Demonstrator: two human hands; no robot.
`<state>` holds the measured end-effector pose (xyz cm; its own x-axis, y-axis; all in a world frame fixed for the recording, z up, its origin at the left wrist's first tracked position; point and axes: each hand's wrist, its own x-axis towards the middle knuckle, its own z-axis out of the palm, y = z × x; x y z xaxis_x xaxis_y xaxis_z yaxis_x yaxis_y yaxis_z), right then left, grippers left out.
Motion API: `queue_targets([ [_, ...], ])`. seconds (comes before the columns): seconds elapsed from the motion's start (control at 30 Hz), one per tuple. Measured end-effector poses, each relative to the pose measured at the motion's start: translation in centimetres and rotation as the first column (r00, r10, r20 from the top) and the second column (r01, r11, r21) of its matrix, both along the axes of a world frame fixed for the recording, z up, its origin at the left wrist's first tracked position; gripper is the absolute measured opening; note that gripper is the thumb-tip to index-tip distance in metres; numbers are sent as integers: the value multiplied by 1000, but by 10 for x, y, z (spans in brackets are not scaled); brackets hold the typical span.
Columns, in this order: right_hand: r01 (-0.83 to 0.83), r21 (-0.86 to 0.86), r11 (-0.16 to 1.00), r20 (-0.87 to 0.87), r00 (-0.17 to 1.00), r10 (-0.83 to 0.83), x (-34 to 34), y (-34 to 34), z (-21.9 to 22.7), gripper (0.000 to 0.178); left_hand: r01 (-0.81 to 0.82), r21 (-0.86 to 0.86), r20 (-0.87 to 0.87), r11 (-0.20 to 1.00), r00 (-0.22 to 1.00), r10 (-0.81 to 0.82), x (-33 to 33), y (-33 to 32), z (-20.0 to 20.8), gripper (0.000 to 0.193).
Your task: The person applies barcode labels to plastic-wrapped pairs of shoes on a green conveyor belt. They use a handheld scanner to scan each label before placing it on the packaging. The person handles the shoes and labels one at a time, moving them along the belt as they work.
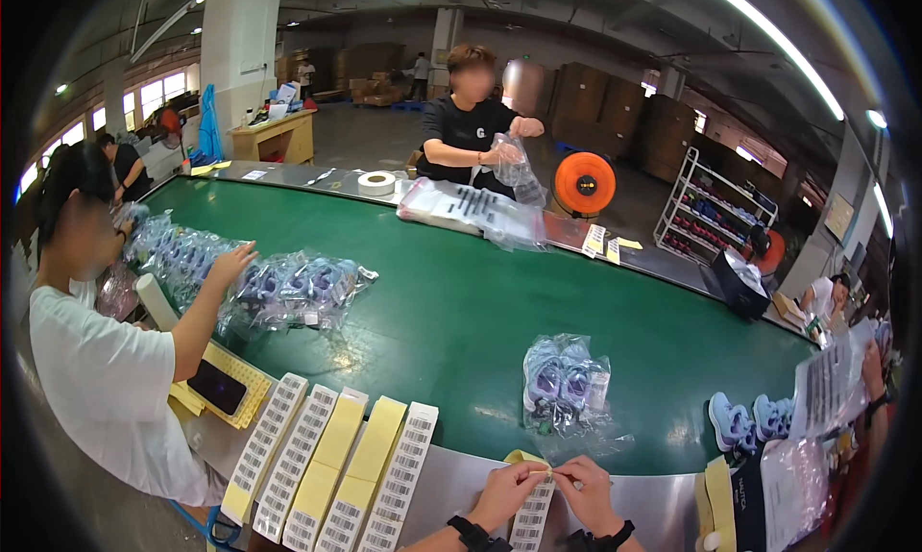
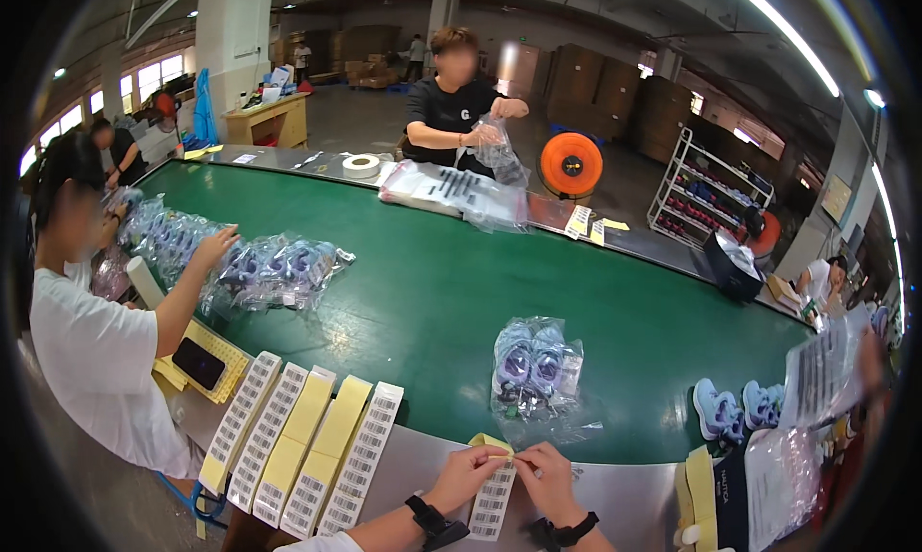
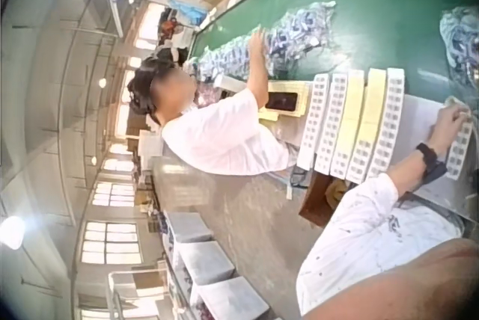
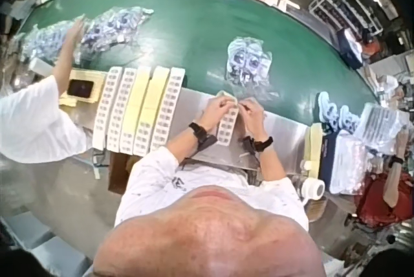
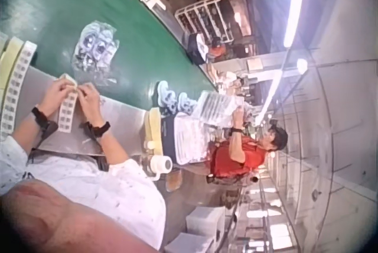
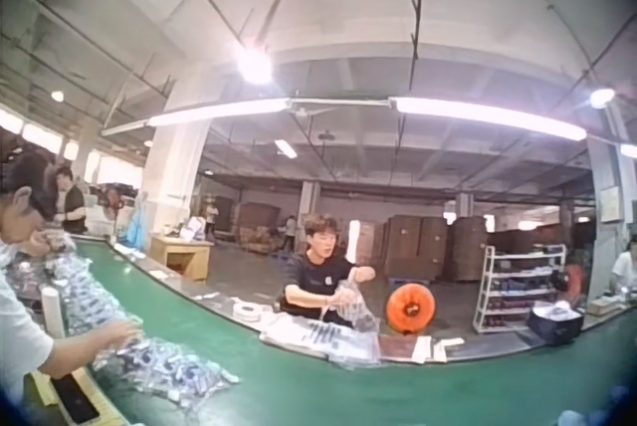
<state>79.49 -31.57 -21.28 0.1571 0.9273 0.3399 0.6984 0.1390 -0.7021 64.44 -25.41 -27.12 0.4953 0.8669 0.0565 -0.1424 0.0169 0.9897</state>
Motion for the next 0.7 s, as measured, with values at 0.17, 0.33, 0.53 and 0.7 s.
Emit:
queue_targets([
  [0.17,11,130,991,185,982,-35,-5,-8,-2,14,28,32,-97,999,995,-24,-3,0,12,26],
  [0.33,-15,166,986,274,961,-31,-8,-8,-2,14,-9,62,-108,998,994,15,-3,0,9,24],
  [0.53,-4,205,979,274,960,-54,-10,-8,-1,13,22,38,-96,999,995,-18,-1,0,3,25],
  [0.7,10,233,972,279,957,-77,-12,-7,3,11,13,52,-49,999,999,-10,1,0,2,24],
])
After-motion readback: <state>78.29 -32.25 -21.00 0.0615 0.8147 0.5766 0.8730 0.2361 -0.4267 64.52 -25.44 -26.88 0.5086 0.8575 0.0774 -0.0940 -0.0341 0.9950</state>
